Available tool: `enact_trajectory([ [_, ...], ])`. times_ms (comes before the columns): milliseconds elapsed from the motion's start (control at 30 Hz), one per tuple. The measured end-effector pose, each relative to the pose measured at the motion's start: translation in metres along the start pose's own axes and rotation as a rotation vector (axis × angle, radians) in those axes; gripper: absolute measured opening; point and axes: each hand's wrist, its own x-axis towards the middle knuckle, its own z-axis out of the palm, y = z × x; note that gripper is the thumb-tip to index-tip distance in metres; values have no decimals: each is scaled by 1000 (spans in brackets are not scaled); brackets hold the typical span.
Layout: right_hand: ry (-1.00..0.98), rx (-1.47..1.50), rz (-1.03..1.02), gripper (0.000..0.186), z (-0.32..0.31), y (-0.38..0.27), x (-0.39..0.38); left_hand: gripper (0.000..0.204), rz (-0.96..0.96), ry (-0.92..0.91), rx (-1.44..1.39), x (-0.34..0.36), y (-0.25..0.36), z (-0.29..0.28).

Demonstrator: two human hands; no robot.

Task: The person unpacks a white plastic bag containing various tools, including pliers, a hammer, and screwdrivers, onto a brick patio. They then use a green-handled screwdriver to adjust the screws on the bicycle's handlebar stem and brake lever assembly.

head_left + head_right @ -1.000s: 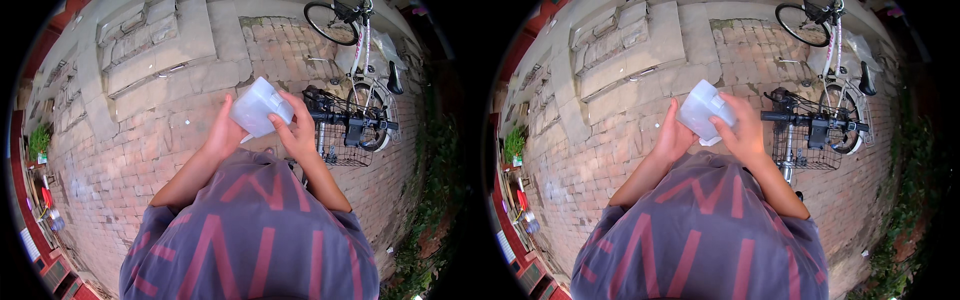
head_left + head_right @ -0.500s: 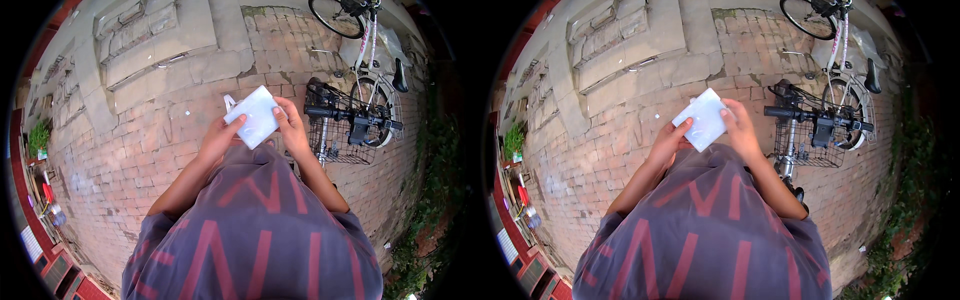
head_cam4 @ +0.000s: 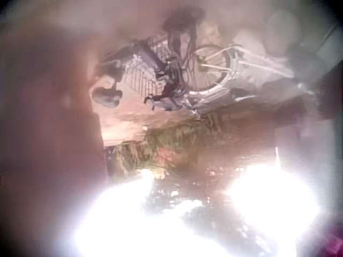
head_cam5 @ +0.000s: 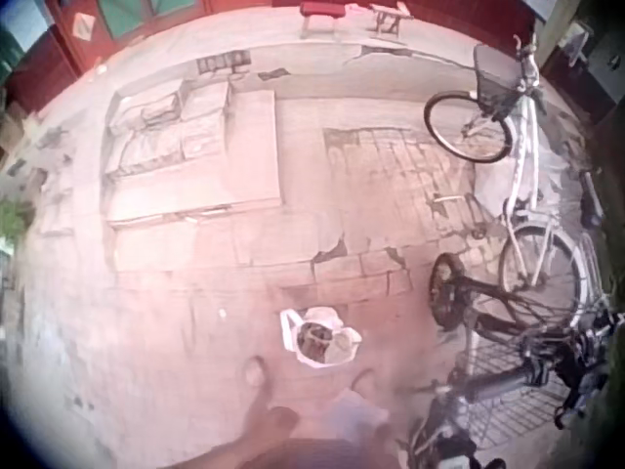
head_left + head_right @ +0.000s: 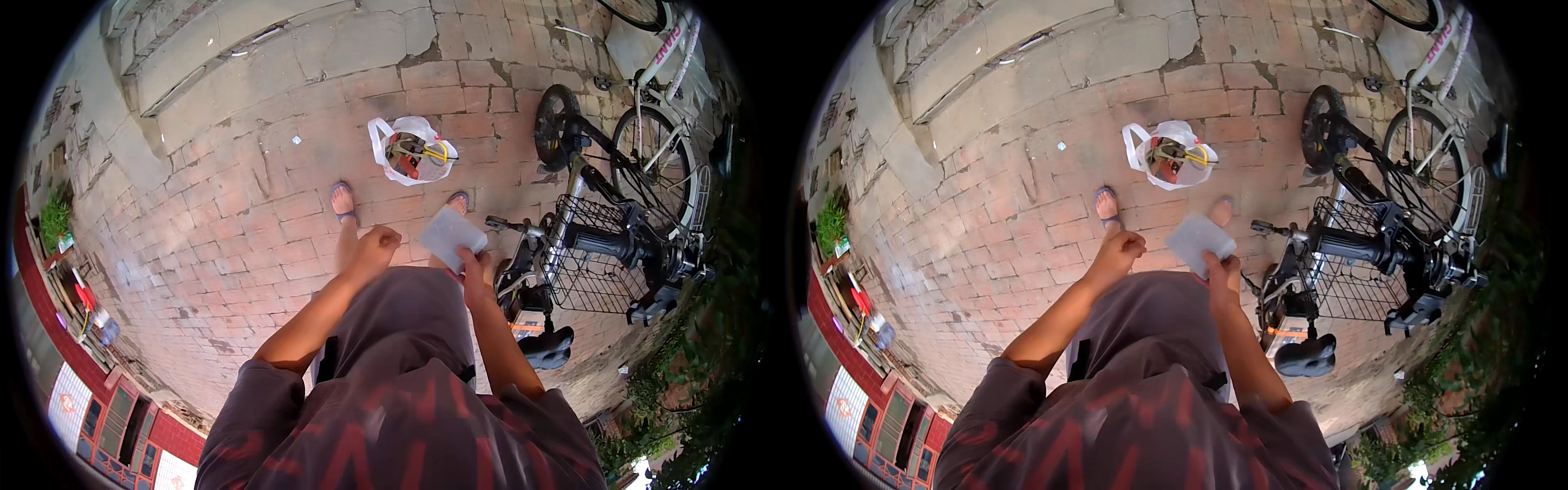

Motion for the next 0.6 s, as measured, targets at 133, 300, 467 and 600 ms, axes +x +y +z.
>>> enact_trajectory([
  [133, 176, -72, -325, 61, 12, 33, 109, 26, -253, 8, -171, 91, -33, 23],
  [300, 374, -376, -369, 65, -3, 76, 229, 30, -141, 73, 124, 172, -67, 47],
  [467, 367, -303, -160, 70, -17, 136, 355, 30, -49, 41, 440, 214, -88, 63],
  [600, 421, -448, 160, 67, 53, 161, 420, 35, 437, 306, 537, 232, -126, 61],
])
